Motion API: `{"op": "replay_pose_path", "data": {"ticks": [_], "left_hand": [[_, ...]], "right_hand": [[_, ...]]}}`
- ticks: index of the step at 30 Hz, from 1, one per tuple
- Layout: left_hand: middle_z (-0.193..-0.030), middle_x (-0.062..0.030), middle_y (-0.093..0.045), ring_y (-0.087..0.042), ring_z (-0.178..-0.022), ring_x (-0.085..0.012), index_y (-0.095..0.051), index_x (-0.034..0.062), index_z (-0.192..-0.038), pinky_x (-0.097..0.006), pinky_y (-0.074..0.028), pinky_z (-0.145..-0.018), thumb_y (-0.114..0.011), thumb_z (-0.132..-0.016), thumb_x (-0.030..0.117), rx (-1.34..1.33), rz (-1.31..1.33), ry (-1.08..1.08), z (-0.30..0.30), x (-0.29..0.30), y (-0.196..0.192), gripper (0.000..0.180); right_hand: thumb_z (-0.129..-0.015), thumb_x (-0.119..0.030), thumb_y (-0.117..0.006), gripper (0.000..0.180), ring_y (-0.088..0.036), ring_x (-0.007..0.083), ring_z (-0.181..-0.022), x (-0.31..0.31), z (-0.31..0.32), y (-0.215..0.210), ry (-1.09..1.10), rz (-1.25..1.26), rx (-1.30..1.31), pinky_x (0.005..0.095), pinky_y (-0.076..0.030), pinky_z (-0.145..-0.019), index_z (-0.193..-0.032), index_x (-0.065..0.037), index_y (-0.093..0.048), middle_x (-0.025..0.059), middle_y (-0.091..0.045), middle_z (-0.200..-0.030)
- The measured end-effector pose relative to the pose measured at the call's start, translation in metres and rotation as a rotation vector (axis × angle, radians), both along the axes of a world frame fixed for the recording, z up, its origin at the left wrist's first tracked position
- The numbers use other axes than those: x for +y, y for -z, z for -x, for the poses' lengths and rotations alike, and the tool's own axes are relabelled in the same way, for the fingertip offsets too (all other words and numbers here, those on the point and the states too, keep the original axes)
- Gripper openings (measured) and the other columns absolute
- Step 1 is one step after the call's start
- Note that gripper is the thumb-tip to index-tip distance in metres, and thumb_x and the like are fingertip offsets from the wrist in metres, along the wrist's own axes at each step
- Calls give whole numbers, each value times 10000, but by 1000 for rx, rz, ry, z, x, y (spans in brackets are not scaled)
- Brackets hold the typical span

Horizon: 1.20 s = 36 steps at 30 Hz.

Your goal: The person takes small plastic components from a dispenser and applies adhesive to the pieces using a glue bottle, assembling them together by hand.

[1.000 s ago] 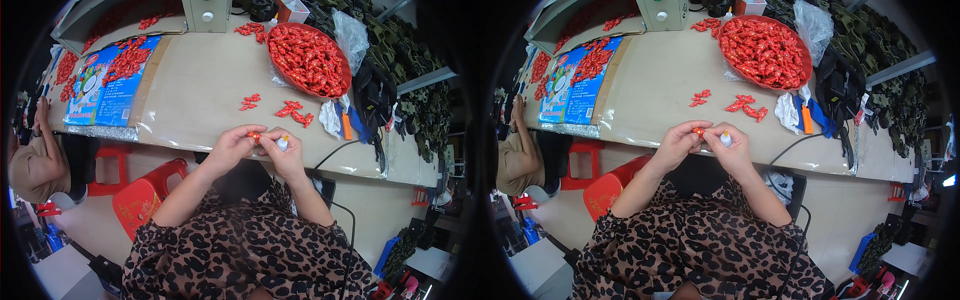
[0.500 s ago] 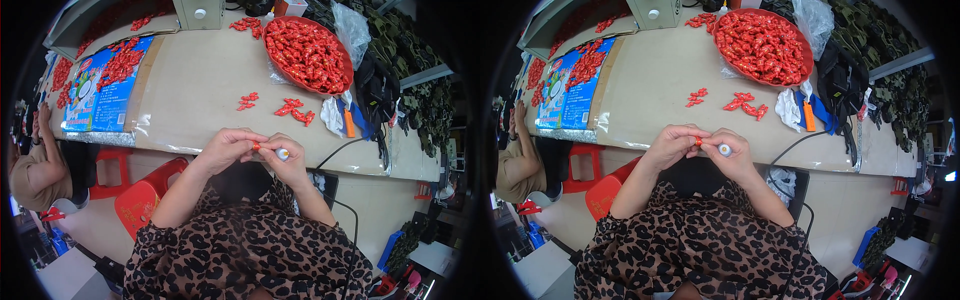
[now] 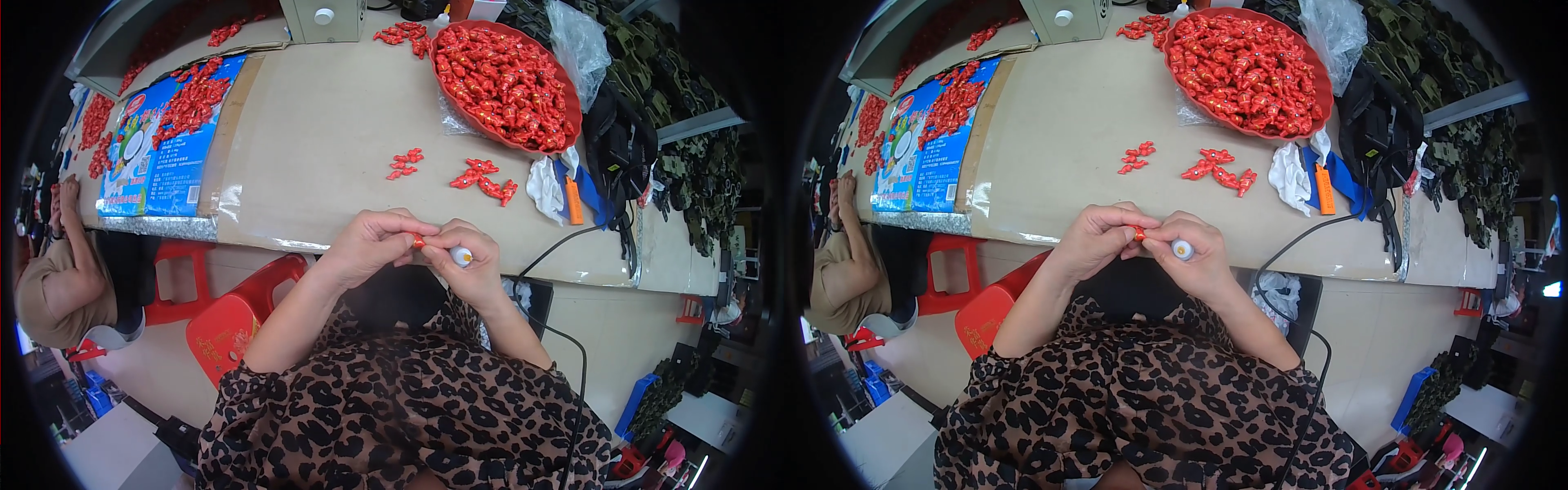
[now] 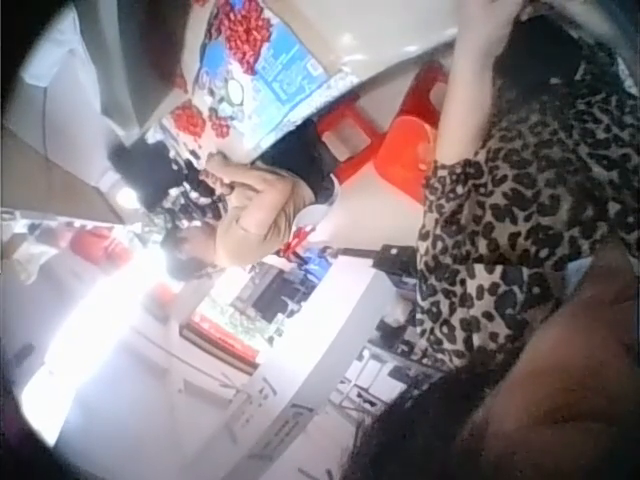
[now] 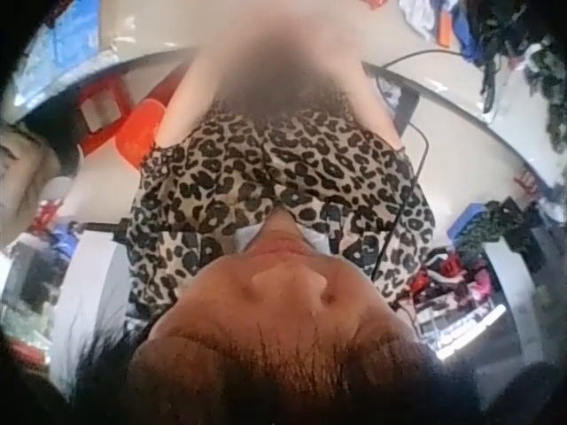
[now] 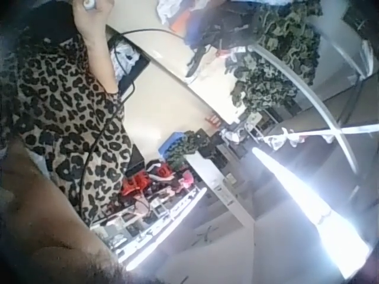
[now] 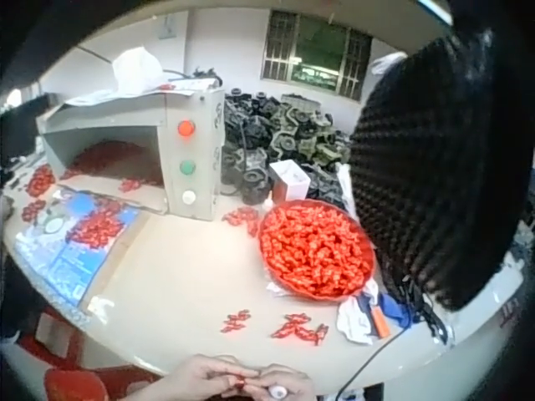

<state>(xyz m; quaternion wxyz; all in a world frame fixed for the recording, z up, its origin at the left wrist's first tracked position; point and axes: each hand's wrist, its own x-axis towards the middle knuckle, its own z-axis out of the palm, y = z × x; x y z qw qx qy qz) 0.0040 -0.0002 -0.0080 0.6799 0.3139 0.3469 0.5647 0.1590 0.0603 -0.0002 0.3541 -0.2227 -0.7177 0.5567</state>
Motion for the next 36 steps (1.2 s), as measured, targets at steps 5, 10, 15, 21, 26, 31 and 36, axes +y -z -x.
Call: {"op": "replay_pose_path", "data": {"ticks": [5, 10, 15, 21, 26, 31, 36], "left_hand": [[-810, -65, -512, -449, -601, -97, -577, -38, -930, -198, -372, -523, -415, -781, -62, 40, -20, -15, -1, -1, 0, 221], [-813, -63, -534, -456, -599, -84, -535, -52, -997, -194, -377, -518, -425, -809, -9, -56, 12, -8, -2, -2, 4, 222], [-799, -57, -538, -441, -591, -74, -525, -49, -1015, -189, -369, -514, -436, -819, 21, -25, -6, 0, -2, -3, 0, 226], [-795, -50, -533, -425, -587, -67, -525, -39, -1022, -185, -361, -517, -442, -827, 44, -9, 5, 3, -1, -2, 2, 228], [-793, -32, -523, -410, -579, -60, -506, -25, -1056, -183, -355, -509, -448, -835, 69, -77, 43, -29, -4, -2, 5, 247], [-760, -7, -492, -381, -565, -51, -475, -13, -1099, -175, -339, -494, -444, -845, 95, 11, 26, -28, -5, -4, 2, 277], [-715, 10, -463, -362, -545, -48, -483, -8, -1088, -173, -326, -489, -441, -842, 88, -2, 40, -37, -8, -2, 3, 268]], "right_hand": [[-688, 33, -596, 72, -506, 119, -614, -2, 1, 1, 2, -15, -5, 218, -396, -550, -751, 2, -579, 58, -537, -675], [-715, 29, -585, 52, -484, 85, -599, -5, 5, 5, 55, 265, 55, 197, -384, -537, -761, 5, -582, 43, -528, -676], [-719, 28, -583, 47, -478, 80, -591, -5, 4, 3, 53, 253, 69, 187, -376, -531, -760, 5, -582, 40, -523, -675], [-724, 25, -581, 35, -476, 72, -592, -4, 6, 6, 52, 260, 50, 178, -373, -525, -755, 8, -580, 36, -518, -672], [-748, 0, -569, 12, -499, 57, -608, -5, 10, 1, 94, 403, 74, 170, -410, -526, -756, 8, -572, 23, -526, -679], [-774, -17, -544, 33, -552, 105, -625, -3, 7, 3, 63, 446, 82, 202, -487, -547, -774, 16, -541, 69, -550, -747], [-775, -21, -544, 39, -551, 104, -623, -3, 8, 5, 68, 421, 94, 204, -488, -543, -773, 17, -541, 67, -551, -746]]}}
